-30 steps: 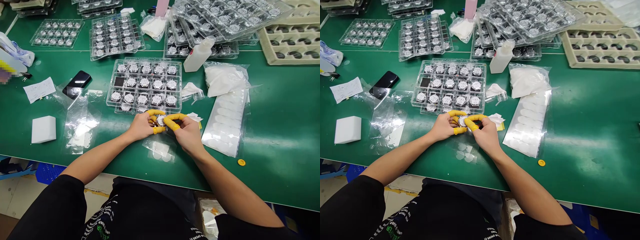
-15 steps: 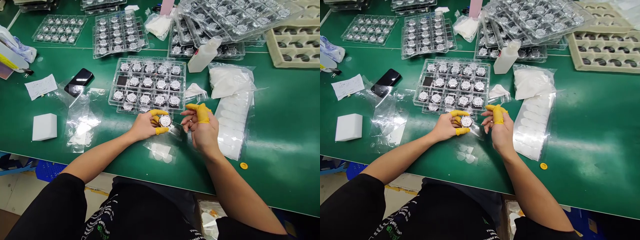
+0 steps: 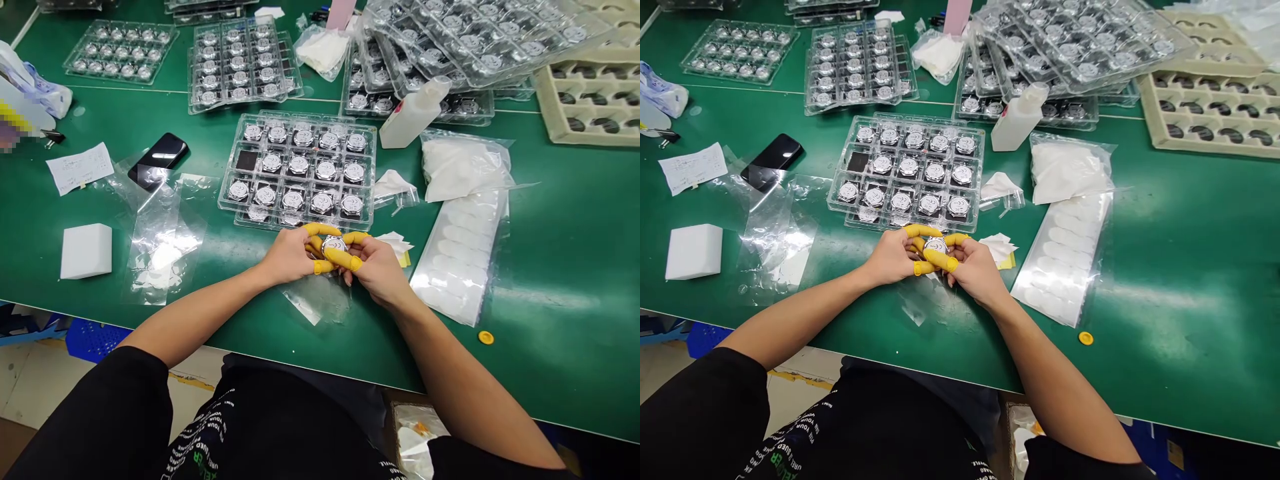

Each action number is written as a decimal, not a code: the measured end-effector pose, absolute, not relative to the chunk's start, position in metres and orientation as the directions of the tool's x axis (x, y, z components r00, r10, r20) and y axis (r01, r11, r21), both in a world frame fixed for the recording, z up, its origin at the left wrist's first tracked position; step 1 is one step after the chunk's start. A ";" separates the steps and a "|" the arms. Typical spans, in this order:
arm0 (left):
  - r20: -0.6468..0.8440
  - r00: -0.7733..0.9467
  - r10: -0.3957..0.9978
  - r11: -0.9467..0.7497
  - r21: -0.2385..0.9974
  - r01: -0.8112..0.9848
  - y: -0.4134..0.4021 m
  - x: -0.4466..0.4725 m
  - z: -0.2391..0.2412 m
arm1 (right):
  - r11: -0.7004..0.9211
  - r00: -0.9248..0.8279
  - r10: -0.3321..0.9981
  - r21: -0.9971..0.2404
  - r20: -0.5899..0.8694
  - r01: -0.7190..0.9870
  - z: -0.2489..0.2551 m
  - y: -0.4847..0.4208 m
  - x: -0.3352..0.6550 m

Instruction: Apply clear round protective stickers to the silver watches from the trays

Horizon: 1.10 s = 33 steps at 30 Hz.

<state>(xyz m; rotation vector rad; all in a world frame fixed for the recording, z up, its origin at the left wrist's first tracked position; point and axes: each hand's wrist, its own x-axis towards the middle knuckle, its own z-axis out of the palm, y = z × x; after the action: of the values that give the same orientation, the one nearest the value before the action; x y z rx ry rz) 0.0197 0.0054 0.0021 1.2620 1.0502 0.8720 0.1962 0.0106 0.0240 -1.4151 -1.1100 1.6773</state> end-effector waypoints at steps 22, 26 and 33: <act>-0.101 0.365 0.926 0.059 0.990 0.126 0.007 0.017 0.004 | -0.334 -0.263 0.907 -0.942 -0.329 0.025 0.026 0.014 0.201; -0.117 0.407 0.906 0.065 0.988 0.140 0.006 0.018 0.006 | -0.317 -0.234 0.916 -0.945 -0.327 0.077 0.026 0.010 0.201; -0.182 0.444 0.877 0.117 0.978 0.171 0.006 0.018 0.016 | -0.088 0.027 0.996 -0.987 -0.085 0.134 0.068 0.057 0.191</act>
<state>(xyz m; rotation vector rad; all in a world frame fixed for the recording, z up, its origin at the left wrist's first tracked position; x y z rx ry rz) 0.0182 0.0062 0.0157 1.3810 1.0156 0.6755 0.1906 0.0565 0.0684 -1.3835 -1.2505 1.1898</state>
